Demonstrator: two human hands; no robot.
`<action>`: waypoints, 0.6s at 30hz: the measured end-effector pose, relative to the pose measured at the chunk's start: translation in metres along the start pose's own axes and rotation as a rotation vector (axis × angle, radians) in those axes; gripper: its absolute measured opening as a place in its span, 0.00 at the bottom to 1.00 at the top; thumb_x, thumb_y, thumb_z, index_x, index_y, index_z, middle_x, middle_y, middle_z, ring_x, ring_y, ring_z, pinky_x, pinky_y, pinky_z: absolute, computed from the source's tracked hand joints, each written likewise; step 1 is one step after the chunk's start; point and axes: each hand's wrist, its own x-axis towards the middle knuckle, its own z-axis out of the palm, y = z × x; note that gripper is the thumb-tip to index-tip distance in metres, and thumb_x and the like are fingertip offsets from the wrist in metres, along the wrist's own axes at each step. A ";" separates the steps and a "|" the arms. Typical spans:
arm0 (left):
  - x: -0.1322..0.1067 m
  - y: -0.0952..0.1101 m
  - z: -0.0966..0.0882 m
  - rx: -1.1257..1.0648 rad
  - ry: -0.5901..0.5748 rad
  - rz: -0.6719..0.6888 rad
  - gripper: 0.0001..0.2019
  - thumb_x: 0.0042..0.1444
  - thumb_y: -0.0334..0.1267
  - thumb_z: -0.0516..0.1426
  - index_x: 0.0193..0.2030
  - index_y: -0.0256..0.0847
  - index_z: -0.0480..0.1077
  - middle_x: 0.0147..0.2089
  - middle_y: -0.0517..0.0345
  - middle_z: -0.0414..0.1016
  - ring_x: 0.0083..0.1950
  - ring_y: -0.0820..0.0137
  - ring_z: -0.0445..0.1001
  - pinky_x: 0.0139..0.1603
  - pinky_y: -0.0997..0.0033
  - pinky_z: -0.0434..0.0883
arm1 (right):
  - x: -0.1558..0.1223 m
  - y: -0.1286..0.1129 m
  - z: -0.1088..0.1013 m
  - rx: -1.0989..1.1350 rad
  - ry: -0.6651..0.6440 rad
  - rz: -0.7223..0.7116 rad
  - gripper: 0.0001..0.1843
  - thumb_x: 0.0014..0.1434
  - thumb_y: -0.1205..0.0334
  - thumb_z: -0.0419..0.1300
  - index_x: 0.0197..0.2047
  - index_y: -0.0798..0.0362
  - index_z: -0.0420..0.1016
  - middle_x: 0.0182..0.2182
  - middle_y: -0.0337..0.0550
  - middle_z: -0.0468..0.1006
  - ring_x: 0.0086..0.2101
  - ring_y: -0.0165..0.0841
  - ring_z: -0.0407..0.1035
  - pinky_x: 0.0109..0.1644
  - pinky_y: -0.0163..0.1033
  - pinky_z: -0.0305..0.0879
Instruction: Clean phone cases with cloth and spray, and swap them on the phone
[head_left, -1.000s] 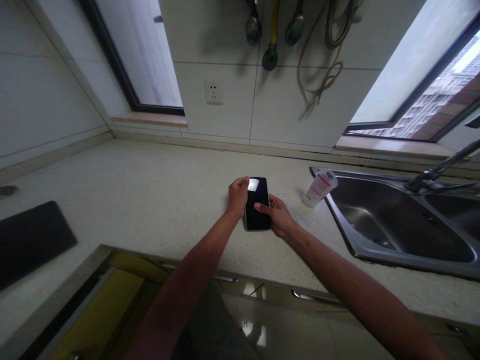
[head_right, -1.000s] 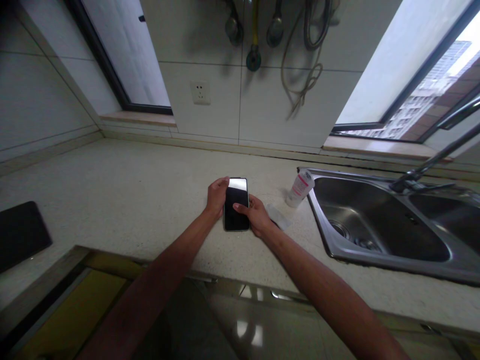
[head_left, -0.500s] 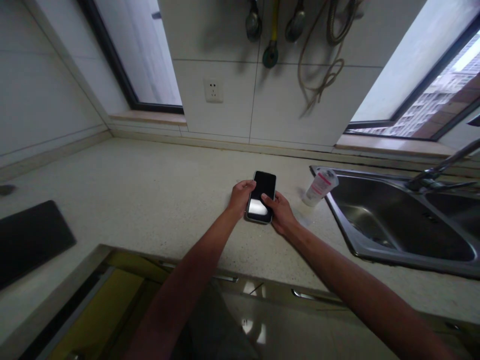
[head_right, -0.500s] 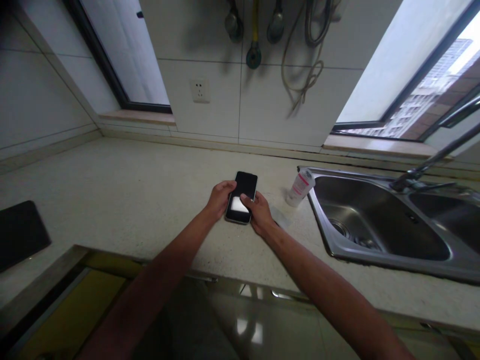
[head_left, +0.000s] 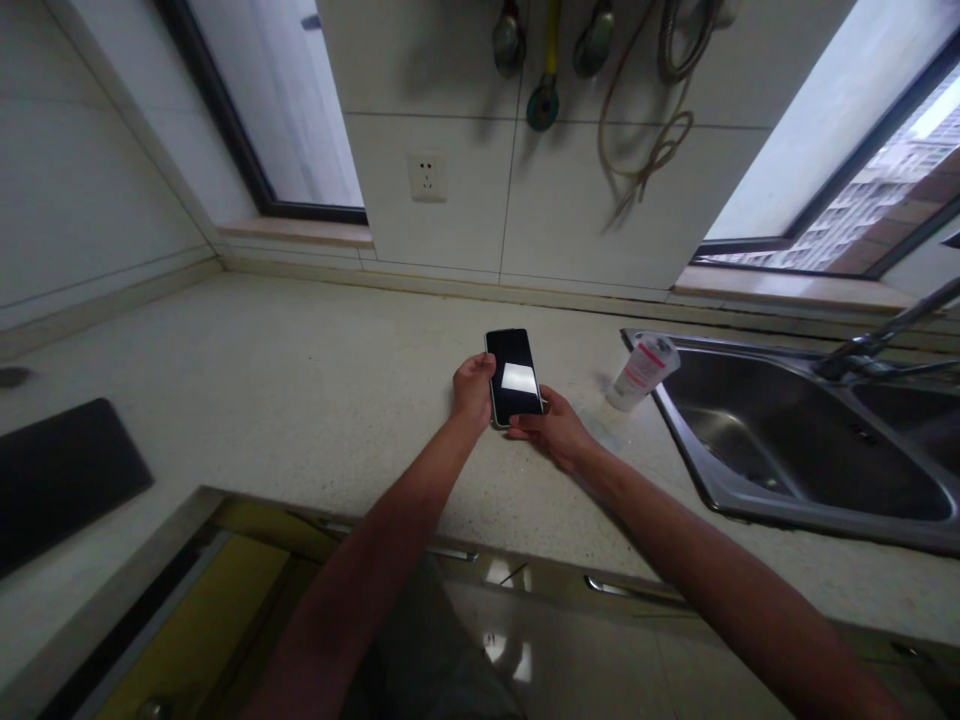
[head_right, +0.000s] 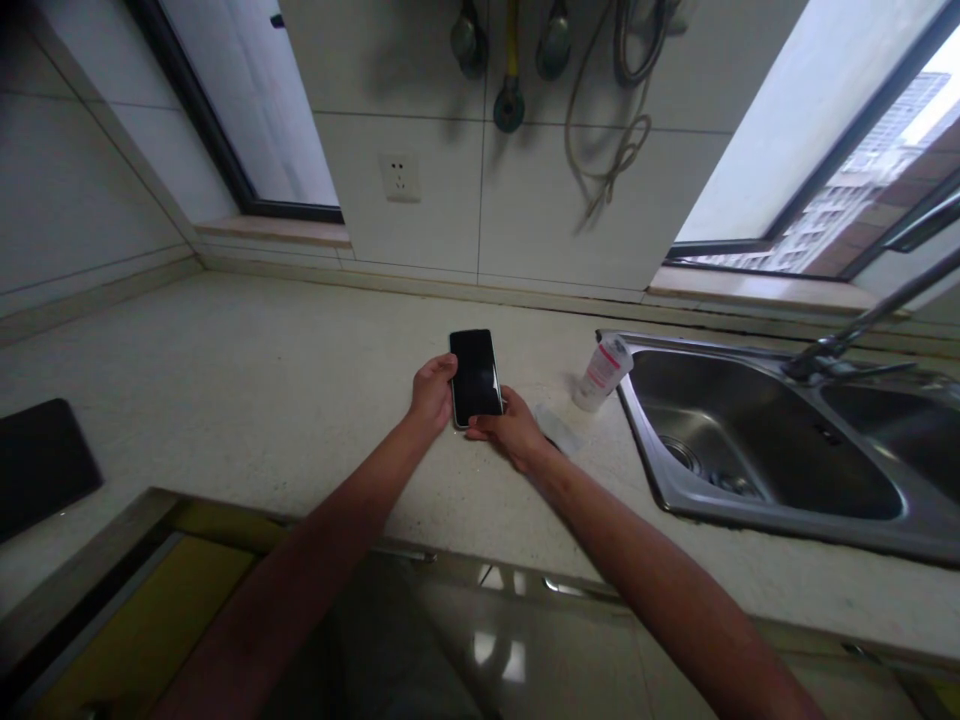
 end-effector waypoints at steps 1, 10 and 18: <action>-0.001 0.000 0.001 0.004 -0.012 -0.001 0.08 0.49 0.38 0.63 0.35 0.39 0.71 0.33 0.58 0.74 0.37 0.70 0.74 0.46 0.65 0.71 | 0.000 0.000 -0.001 0.000 -0.009 -0.004 0.28 0.38 0.77 0.74 0.42 0.50 0.72 0.36 0.40 0.77 0.33 0.35 0.77 0.37 0.44 0.82; 0.004 0.010 -0.004 0.277 0.141 0.086 0.03 0.50 0.36 0.60 0.32 0.39 0.72 0.32 0.57 0.75 0.36 0.69 0.72 0.45 0.67 0.69 | -0.003 -0.003 0.007 -0.136 -0.174 -0.033 0.24 0.44 0.62 0.76 0.42 0.53 0.71 0.33 0.41 0.81 0.29 0.31 0.77 0.35 0.37 0.78; 0.007 0.019 -0.012 0.673 0.145 0.125 0.05 0.52 0.35 0.58 0.27 0.41 0.71 0.32 0.52 0.76 0.38 0.62 0.74 0.45 0.63 0.66 | -0.001 -0.002 0.000 -0.492 -0.217 -0.066 0.19 0.56 0.46 0.66 0.34 0.54 0.71 0.17 0.39 0.77 0.18 0.30 0.72 0.21 0.31 0.68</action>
